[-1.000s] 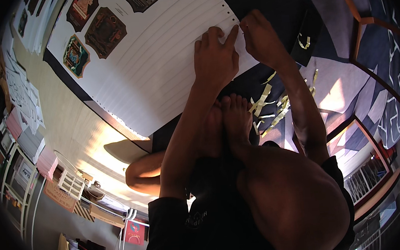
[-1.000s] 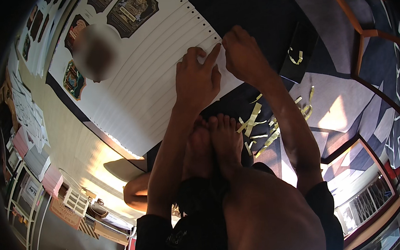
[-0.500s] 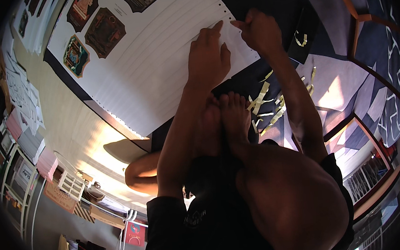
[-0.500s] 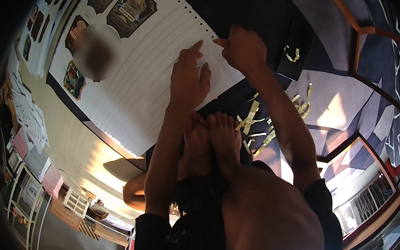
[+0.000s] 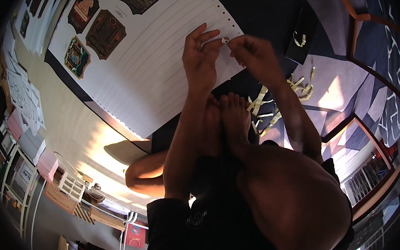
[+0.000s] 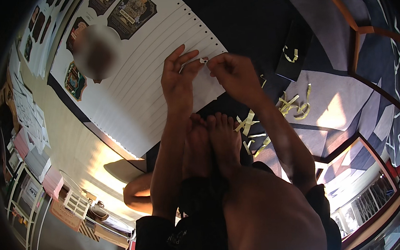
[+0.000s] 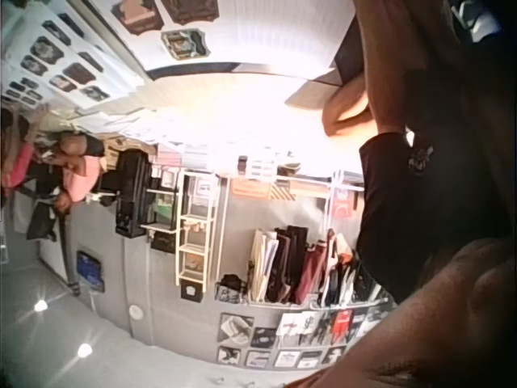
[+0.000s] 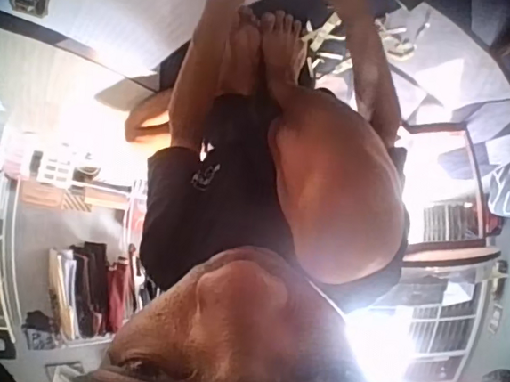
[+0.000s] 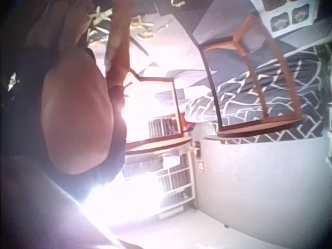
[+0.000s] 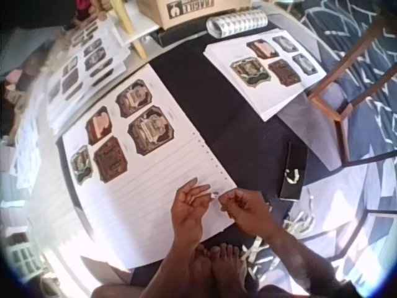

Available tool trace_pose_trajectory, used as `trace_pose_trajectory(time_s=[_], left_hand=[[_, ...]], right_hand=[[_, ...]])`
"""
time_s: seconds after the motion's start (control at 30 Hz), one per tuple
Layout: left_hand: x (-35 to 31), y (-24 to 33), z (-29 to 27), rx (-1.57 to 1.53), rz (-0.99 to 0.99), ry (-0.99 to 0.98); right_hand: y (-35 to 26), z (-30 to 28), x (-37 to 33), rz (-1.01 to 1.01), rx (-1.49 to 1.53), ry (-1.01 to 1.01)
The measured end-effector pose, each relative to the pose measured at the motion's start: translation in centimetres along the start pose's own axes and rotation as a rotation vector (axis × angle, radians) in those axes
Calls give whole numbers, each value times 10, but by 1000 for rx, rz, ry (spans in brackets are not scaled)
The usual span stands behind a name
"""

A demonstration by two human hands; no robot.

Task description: The person sits on the floor and assembles a paper craft by peeling off backing from small perforated strips and attaching them to a printed sheet. They handle the strips one at a time, aligning and pressing them onto the paper.

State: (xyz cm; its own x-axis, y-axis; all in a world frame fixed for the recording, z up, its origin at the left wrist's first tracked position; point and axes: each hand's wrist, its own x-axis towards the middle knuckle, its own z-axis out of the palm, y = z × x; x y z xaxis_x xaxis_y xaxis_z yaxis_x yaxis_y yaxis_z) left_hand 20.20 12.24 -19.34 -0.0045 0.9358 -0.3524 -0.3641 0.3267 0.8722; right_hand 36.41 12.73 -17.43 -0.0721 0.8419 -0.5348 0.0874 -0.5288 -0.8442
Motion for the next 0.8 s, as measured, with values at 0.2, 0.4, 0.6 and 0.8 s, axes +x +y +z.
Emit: trace_pose_trajectory(time_s=[0.2,0.4,0.6,0.8], left_hand=[[-2,-5,2,11,3,-6],[-8,-10,14,176,132,-11],[-5,-12,-1,824,412,-72],[1,-20,2,1187,561,-186]], right_hand=[[5,5,-4,-12,25,67],[19,-6,-3,-187,-151,94],[9,-48,14,-446,-542,-12],[9,-53,43,-588,-717,-145]])
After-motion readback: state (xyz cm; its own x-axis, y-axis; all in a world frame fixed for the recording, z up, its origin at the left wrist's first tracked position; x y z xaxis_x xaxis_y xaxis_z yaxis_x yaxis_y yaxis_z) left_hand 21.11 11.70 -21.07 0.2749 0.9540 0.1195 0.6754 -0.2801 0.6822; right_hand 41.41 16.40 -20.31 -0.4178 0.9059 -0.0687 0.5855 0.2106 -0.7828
